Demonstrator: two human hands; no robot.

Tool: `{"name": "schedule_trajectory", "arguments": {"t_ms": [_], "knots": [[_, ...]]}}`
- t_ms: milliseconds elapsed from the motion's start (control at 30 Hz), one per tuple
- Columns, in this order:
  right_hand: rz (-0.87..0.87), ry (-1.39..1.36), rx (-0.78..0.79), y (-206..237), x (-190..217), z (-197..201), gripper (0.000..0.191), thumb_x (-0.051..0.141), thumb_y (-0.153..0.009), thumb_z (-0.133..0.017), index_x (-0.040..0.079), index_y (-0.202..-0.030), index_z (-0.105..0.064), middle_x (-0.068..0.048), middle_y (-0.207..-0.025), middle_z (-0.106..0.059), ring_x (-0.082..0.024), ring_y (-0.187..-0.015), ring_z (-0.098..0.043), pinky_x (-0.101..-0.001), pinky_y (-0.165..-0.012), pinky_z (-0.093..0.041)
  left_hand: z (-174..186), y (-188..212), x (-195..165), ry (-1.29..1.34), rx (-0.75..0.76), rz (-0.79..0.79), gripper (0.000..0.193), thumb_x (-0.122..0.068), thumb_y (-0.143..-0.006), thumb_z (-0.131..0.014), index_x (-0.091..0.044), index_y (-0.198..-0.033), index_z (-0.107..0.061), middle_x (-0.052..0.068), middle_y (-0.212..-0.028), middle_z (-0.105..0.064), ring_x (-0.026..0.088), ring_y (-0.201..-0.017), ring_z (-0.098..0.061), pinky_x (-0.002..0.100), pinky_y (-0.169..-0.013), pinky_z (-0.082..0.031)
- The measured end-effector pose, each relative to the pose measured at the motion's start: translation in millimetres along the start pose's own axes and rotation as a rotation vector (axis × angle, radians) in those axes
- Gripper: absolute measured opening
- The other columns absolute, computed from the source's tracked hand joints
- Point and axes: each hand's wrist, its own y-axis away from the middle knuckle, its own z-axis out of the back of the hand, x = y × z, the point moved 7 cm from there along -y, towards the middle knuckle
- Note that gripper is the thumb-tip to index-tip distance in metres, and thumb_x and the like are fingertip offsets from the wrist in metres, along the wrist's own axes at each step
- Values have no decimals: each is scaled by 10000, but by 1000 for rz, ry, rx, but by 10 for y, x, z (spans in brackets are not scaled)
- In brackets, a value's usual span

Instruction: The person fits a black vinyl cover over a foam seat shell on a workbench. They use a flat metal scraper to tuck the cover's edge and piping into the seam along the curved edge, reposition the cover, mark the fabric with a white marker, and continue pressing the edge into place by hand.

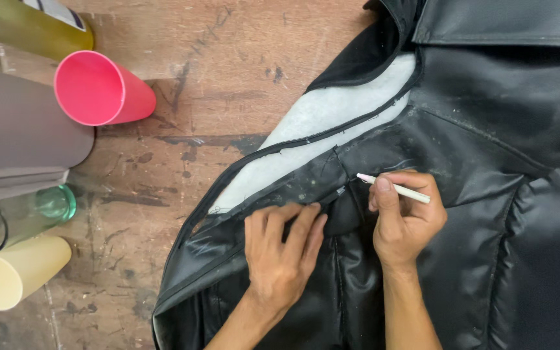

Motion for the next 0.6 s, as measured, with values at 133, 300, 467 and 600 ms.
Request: {"name": "schedule_trajectory", "arguments": {"t_ms": [133, 300, 467, 600], "knots": [[-10, -18, 10, 5, 12, -9, 88, -1, -1061, -673, -13, -1077, -587, -96, -921, -649, -95, -694, -579, -244, -672, -487, 30, -47, 14, 22, 10, 67, 294, -87, -871, -827, -54, -1146, -729, 60, -1051, -641, 262, -936, -589, 397, -776, -451], [-10, -13, 20, 4, 34, -17, 83, 0, -1053, -672, -10, -1072, -592, -88, -914, -654, -100, -739, -580, -241, -661, -493, 6, -86, 62, 44, 67, 135, 234, -66, -890, -780, -53, -1120, -738, 71, -1031, -654, 265, -906, -597, 393, -773, -462], [-20, -23, 25, 4, 34, -19, 84, 3, -1050, -679, -13, -1064, -598, -85, -902, -656, -93, -727, -577, -232, -652, -482, -54, -175, 258, 194, 130, 238, 108, -79, -950, -685, -39, -1043, -725, 112, -968, -681, 322, -937, -618, 424, -835, -481], [-23, -17, 28, 7, 37, -20, 88, 4, -1039, -684, -15, -1060, -601, -82, -894, -653, -91, -717, -575, -228, -647, -478, -131, -230, 385, 250, 224, 356, 133, -109, -975, -626, -24, -1023, -717, 151, -943, -690, 357, -936, -633, 440, -852, -487]]}}
